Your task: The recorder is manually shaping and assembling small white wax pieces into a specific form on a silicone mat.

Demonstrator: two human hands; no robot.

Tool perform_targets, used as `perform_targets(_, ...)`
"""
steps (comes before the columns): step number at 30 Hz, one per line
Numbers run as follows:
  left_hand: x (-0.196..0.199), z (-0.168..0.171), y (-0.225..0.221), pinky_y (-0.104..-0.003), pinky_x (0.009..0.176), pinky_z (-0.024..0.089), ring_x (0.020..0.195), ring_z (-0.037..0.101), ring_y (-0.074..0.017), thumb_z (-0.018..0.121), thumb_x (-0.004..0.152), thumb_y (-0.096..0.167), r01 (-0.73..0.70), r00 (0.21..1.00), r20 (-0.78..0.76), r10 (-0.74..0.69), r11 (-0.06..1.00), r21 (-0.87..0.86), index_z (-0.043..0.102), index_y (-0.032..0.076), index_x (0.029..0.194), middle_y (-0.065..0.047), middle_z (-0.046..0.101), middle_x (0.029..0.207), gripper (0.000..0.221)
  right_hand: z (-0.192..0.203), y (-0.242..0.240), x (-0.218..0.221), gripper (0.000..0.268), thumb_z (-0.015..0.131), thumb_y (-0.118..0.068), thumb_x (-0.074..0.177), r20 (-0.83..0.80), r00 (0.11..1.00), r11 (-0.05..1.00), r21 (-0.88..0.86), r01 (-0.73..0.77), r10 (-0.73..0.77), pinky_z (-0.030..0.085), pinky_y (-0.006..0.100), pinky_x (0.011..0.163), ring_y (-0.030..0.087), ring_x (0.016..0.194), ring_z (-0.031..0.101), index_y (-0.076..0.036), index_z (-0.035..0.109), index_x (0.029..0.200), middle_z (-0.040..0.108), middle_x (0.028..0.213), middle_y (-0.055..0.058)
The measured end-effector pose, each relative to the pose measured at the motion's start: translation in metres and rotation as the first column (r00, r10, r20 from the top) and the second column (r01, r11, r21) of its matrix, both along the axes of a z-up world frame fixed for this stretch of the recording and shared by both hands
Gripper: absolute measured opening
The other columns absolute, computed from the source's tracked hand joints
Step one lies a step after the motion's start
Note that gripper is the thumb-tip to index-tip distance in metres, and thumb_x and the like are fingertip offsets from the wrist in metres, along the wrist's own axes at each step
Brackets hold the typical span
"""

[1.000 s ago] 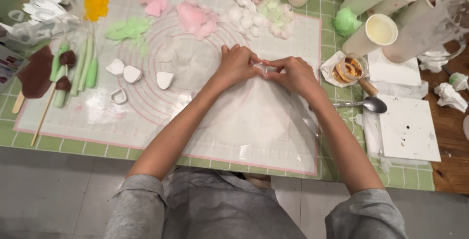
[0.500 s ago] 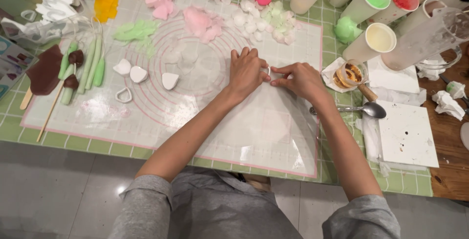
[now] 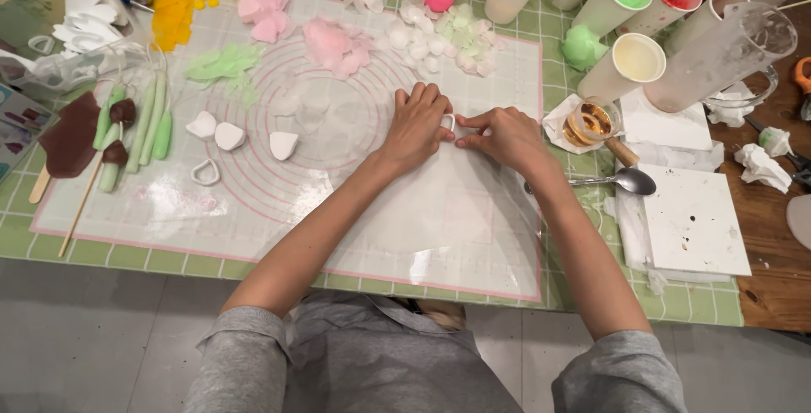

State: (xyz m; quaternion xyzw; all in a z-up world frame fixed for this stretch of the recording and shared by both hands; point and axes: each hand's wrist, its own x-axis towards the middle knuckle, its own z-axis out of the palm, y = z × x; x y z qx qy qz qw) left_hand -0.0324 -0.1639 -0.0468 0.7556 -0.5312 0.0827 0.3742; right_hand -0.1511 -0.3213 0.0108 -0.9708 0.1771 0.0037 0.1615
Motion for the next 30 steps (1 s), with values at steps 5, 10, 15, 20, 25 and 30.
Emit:
perform_targets(5,0.001,-0.001,-0.001,-0.043,0.088,0.031,0.105,0.048,-0.0264,0.084,0.077,0.019,0.024,1.000,-0.004,-0.024,0.999,0.035,0.066,0.005,0.103,-0.008,0.057,0.104,0.034,0.001,0.002,-0.001,0.051,0.086,-0.049,0.073,0.008,1.000,1.000,0.017,0.001,-0.001,0.054,0.041,0.074,0.027,0.085,0.072,-0.031,0.077,0.119,0.078,0.091,0.007)
perform_targets(10,0.002,-0.008,-0.004,-0.042,0.088,0.032,0.105,0.048,-0.0277,0.083,0.079,0.016,0.031,0.999,0.006,-0.032,0.999,0.037,0.064,0.004,0.104,-0.009,0.056,0.105,0.034,0.001,0.002,-0.002,0.051,0.086,-0.048,0.073,0.018,1.000,1.000,0.017,-0.011,0.011,0.054,0.040,0.073,0.027,0.083,0.072,-0.031,0.077,0.120,0.077,0.088,0.007)
perform_targets(15,-0.003,-0.008,-0.001,-0.041,0.088,0.035,0.106,0.048,-0.0286,0.081,0.079,0.008,0.062,0.998,0.003,-0.062,0.998,-0.020,0.061,0.004,0.108,-0.010,0.055,0.107,0.035,0.002,0.005,-0.004,0.048,0.085,-0.047,0.075,0.031,1.000,1.000,-0.005,0.000,0.000,0.054,0.041,0.073,0.027,0.082,0.072,-0.031,0.077,0.120,0.077,0.087,0.007)
perform_targets(20,-0.001,0.002,0.008,-0.041,0.089,0.036,0.107,0.051,-0.0281,0.079,0.079,0.002,0.093,0.995,-0.030,-0.094,0.995,-0.031,0.057,0.006,0.111,-0.009,0.058,0.110,0.038,-0.002,0.002,-0.005,0.049,0.085,-0.046,0.075,0.053,0.998,0.999,-0.016,-0.034,0.034,0.054,0.041,0.072,0.027,0.082,0.072,-0.031,0.077,0.120,0.077,0.087,0.007)
perform_targets(25,0.005,0.018,0.007,-0.043,0.089,0.036,0.110,0.054,-0.0275,0.075,0.074,-0.006,0.190,0.971,-0.158,-0.182,0.981,0.039,0.053,0.006,0.118,-0.008,0.062,0.115,0.051,0.001,0.004,-0.009,0.046,0.084,-0.044,0.077,0.081,0.996,0.999,-0.011,-0.044,0.044,0.054,0.042,0.072,0.028,0.081,0.071,-0.031,0.078,0.120,0.077,0.086,0.007)
perform_targets(30,0.024,0.020,0.000,-0.046,0.094,0.041,0.111,0.055,-0.0324,0.070,0.077,-0.011,0.375,0.912,-0.234,-0.336,0.916,0.145,0.052,0.010,0.117,-0.012,0.062,0.107,0.048,0.011,0.006,-0.012,0.051,0.088,-0.037,0.074,0.185,0.980,0.994,0.067,-0.081,0.068,0.053,0.040,0.069,0.026,0.072,0.068,-0.024,0.077,0.122,0.075,0.082,0.008)
